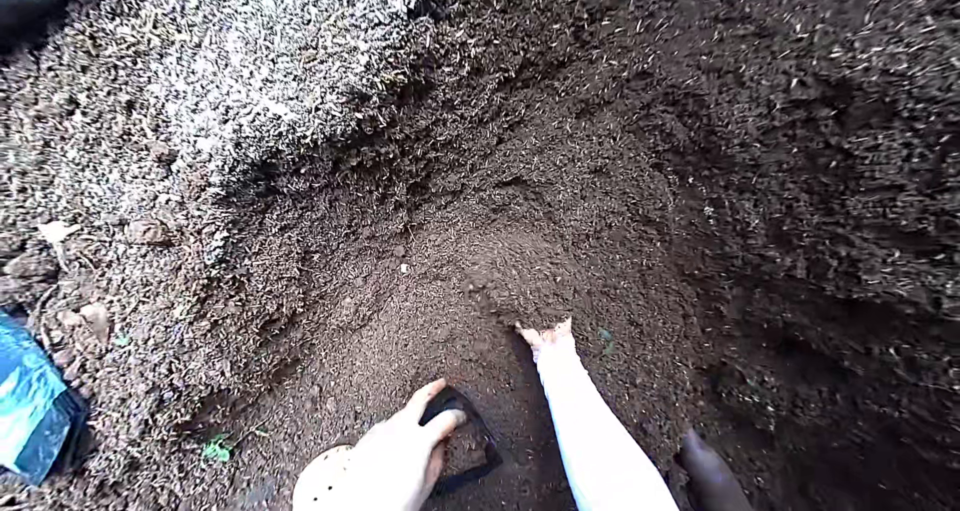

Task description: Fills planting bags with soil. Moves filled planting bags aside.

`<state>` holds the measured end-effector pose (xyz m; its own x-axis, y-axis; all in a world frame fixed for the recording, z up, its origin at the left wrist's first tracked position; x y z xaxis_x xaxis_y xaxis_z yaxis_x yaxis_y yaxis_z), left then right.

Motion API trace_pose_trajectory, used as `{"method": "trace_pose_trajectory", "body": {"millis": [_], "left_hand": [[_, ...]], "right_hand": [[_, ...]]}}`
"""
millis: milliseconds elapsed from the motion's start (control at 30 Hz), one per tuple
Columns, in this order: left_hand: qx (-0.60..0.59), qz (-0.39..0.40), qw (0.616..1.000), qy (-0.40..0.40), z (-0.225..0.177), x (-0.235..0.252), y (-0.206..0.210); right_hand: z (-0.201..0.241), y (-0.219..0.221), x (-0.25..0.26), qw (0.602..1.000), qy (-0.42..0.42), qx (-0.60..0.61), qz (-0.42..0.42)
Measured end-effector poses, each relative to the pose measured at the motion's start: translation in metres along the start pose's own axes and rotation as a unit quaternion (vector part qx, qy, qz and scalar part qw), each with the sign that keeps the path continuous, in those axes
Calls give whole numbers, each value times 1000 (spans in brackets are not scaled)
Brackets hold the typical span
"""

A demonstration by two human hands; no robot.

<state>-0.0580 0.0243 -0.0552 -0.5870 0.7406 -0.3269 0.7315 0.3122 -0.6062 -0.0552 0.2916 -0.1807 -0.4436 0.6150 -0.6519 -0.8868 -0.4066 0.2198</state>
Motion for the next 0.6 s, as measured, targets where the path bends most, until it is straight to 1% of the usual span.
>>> {"method": "trace_pose_trajectory", "body": {"millis": [67,133,200,233,333,400,433,467,500,567,600], "left_hand": [[-47,0,999,12,6,-12,-2],[-125,5,992,21,10,-15,-2],[-184,24,982,19,5,-12,-2],[-189,43,981,7,1,-9,-3],[-204,78,975,-34,-13,-2,-7],[-216,86,971,-47,-19,0,-10],[-217,87,971,-53,-20,0,-11],[-215,83,971,-57,-22,0,-12],[-212,75,973,-50,-23,-1,-12],[-194,72,978,-34,-24,-7,-12],[-187,70,979,-36,-24,-10,-13]], "right_hand": [[7,6,-10,998,2,30,54],[11,11,-38,991,21,59,115],[11,12,-73,973,52,91,205],[10,10,-92,964,71,98,235],[12,7,-153,955,116,54,268],[11,13,-187,929,147,66,334],[9,16,-200,919,159,72,354],[7,17,-210,917,164,70,357],[5,17,-216,925,154,53,344],[7,17,-222,950,109,-10,293],[13,18,-226,961,80,-63,257]]}}
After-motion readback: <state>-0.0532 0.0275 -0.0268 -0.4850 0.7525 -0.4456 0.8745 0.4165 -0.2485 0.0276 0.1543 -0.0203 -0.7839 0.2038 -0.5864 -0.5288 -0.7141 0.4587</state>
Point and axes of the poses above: each hand's wrist, its own x-axis towards the middle knuckle, its own y-axis out of the palm, z = x × y, the point moved 7 cm from there along x, towards the middle knuckle, and after that the axes turned 13 degrees about -x, right-handed, at the moved point
